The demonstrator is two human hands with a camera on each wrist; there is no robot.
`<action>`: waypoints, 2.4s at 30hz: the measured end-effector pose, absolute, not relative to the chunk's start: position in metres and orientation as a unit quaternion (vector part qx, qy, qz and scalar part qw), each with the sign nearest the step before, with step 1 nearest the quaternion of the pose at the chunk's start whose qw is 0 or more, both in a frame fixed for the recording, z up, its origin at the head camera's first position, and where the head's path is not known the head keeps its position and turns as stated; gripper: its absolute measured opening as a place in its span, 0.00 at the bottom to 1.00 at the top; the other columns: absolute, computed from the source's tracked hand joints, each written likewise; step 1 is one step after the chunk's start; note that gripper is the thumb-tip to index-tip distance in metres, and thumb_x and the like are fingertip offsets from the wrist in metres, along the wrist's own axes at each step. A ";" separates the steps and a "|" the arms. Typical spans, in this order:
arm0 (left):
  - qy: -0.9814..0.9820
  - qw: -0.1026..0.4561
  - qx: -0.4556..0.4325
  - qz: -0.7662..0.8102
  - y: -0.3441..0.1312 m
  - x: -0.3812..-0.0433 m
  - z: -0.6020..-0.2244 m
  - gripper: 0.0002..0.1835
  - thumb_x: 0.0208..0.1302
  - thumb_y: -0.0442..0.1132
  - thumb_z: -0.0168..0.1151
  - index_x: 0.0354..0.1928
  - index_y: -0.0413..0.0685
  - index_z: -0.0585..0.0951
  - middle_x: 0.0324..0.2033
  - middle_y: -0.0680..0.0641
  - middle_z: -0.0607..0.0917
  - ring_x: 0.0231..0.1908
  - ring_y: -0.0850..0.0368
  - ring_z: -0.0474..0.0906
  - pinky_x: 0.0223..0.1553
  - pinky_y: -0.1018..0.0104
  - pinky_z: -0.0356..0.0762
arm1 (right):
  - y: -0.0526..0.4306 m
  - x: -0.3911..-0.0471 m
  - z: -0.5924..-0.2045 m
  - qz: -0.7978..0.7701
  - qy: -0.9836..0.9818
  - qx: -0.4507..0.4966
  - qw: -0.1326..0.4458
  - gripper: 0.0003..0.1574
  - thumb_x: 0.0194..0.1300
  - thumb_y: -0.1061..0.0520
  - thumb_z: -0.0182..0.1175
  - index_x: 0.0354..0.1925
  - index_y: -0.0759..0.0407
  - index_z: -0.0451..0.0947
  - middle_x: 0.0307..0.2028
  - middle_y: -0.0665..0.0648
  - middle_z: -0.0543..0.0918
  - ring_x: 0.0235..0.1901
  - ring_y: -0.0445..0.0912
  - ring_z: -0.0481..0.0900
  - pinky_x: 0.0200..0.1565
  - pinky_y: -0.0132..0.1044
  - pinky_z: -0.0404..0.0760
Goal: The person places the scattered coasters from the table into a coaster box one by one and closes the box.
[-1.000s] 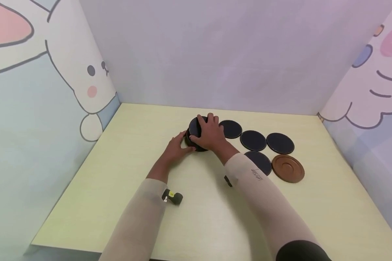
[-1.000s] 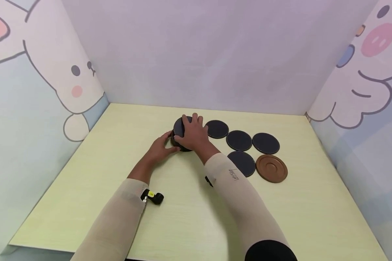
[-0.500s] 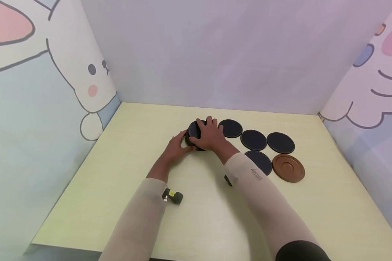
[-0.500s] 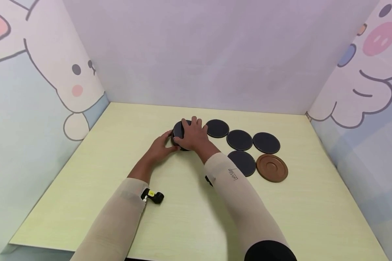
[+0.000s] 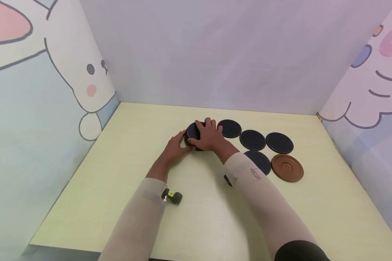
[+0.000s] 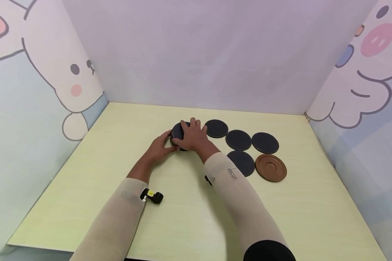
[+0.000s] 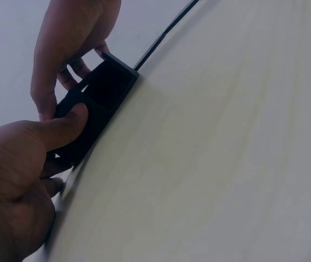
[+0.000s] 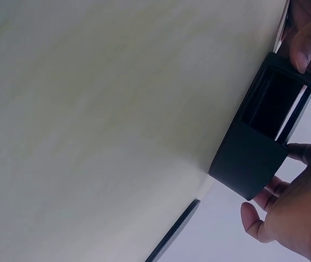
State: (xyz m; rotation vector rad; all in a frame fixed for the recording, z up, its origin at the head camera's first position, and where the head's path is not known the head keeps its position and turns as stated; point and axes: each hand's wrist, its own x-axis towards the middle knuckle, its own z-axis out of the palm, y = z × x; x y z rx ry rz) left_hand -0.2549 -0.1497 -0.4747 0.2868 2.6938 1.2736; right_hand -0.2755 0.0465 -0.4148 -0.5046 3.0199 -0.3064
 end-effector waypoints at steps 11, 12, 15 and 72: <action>0.898 0.068 0.105 0.422 -0.149 -0.255 -0.473 0.49 0.74 0.56 0.72 0.88 0.53 0.58 0.86 0.42 0.61 0.88 0.35 0.49 0.89 0.35 0.46 | 0.048 -0.276 -0.418 -0.102 0.981 -0.160 0.048 0.57 0.75 0.22 0.55 0.88 0.47 0.55 0.78 0.67 0.59 0.78 0.63 0.57 0.71 0.67 0.68; 0.898 0.067 0.107 0.422 -0.149 -0.255 -0.473 0.49 0.74 0.56 0.72 0.88 0.53 0.58 0.86 0.42 0.62 0.88 0.36 0.49 0.89 0.35 0.45 | 0.049 -0.276 -0.418 -0.102 0.981 -0.161 0.048 0.57 0.75 0.22 0.55 0.88 0.47 0.55 0.79 0.67 0.59 0.78 0.63 0.57 0.71 0.68 0.68; 0.897 0.063 0.114 0.423 -0.150 -0.256 -0.474 0.48 0.74 0.55 0.72 0.88 0.52 0.59 0.86 0.42 0.63 0.88 0.37 0.50 0.90 0.36 0.43 | 0.050 -0.276 -0.418 -0.103 0.980 -0.164 0.046 0.57 0.75 0.22 0.55 0.87 0.47 0.56 0.80 0.67 0.58 0.79 0.64 0.57 0.72 0.69 0.68; 0.892 0.062 0.108 0.435 -0.151 -0.256 -0.478 0.49 0.73 0.53 0.74 0.88 0.51 0.59 0.87 0.42 0.61 0.89 0.41 0.48 0.91 0.40 0.39 | 0.126 -0.309 -0.412 -0.147 0.985 -0.035 0.078 0.51 0.81 0.41 0.59 0.85 0.62 0.51 0.84 0.72 0.47 0.84 0.70 0.46 0.79 0.76 0.60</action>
